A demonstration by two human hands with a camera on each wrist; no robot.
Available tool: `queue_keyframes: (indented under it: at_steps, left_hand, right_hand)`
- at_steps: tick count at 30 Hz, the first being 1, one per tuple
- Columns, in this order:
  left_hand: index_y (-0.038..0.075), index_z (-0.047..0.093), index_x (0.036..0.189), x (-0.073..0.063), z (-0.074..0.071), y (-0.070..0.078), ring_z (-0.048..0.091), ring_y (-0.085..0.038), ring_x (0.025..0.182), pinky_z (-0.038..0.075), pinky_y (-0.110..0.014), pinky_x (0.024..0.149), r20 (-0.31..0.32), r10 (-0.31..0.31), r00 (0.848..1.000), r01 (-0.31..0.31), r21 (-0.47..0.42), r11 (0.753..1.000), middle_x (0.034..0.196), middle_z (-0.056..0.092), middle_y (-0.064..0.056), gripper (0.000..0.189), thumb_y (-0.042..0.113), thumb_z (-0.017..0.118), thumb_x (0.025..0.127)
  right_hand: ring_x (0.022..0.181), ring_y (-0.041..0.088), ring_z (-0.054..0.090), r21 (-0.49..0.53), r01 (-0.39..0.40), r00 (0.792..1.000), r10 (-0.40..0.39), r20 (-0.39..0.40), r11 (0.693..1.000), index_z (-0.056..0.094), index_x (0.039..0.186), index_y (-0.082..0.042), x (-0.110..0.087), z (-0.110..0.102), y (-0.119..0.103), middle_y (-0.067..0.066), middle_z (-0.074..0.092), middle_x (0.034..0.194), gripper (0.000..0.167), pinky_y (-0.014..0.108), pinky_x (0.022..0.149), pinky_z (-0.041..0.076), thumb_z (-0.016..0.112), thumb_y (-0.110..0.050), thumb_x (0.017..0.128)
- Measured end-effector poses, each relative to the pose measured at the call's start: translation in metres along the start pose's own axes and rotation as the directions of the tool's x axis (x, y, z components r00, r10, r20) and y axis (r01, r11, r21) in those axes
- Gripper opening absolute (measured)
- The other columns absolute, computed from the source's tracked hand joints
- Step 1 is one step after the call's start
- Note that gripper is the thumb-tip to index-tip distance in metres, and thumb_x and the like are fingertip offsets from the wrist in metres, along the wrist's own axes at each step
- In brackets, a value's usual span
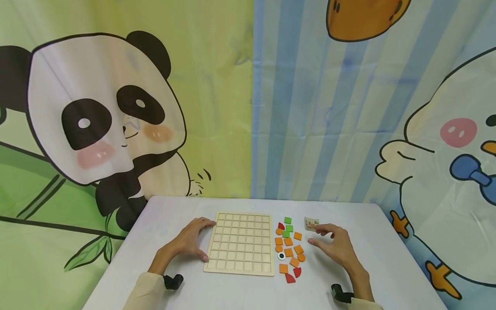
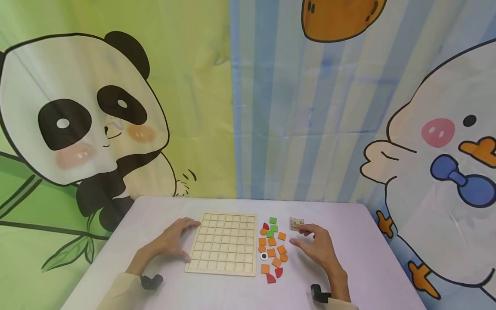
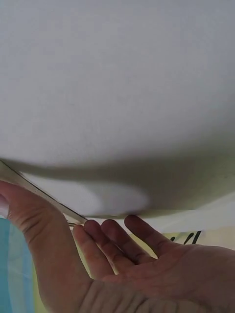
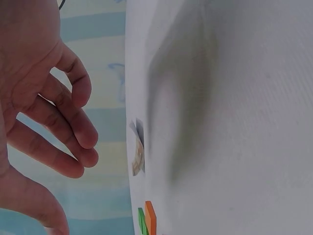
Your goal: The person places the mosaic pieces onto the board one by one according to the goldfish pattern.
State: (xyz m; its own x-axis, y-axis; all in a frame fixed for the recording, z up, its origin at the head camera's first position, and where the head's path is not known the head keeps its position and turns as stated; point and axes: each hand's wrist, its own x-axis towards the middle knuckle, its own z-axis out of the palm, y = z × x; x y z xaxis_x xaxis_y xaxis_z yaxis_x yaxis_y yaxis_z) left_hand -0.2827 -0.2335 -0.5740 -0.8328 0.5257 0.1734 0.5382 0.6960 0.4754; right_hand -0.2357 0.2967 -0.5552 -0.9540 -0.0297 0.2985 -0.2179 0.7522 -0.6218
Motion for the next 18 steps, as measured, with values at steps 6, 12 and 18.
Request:
queue_keyframes:
  at_steps: [6, 12, 18]
  left_hand:
    - [0.009, 0.058, 0.153, 0.000, 0.002, 0.000, 0.060, -0.032, 0.133, 0.051, -0.061, 0.115, -0.006, 0.000, 1.000, 0.000, -0.003, 1.000, 0.147, 0.065, -0.009, 0.125, 0.054, 0.109, 0.048]
    - [0.009, 0.055, 0.157, -0.002, 0.003, 0.001, 0.057, -0.034, 0.138, 0.049, -0.063, 0.118, 0.005, -0.032, 0.999, 0.032, -0.015, 0.999, 0.150, 0.063, -0.009, 0.132, 0.055, 0.109, 0.046]
    - [0.008, 0.054, 0.158, -0.004, 0.005, 0.002, 0.056, -0.034, 0.138, 0.048, -0.064, 0.118, 0.009, -0.034, 0.999, 0.034, -0.029, 0.999, 0.150, 0.062, -0.010, 0.133, 0.054, 0.109, 0.046]
  right_hand:
    - [0.103, 0.023, 0.069, -0.010, -0.003, 1.000, 0.003, 0.005, 1.000, 0.080, 0.128, -0.009, -0.001, 0.006, -0.004, 0.003, 0.081, 0.110, 0.052, 0.045, 0.092, 0.054, 0.097, -0.033, 0.084]
    - [0.103, 0.022, 0.071, 0.022, 0.028, 1.000, -0.028, 0.010, 0.999, 0.080, 0.127, -0.010, -0.001, 0.012, -0.008, 0.001, 0.081, 0.111, 0.052, 0.044, 0.091, 0.055, 0.097, -0.033, 0.083]
    - [0.099, 0.020, 0.068, 0.031, 0.000, 0.999, -0.002, 0.054, 1.000, 0.083, 0.118, -0.014, -0.004, 0.016, -0.011, -0.001, 0.082, 0.109, 0.040, 0.042, 0.091, 0.055, 0.097, -0.029, 0.084]
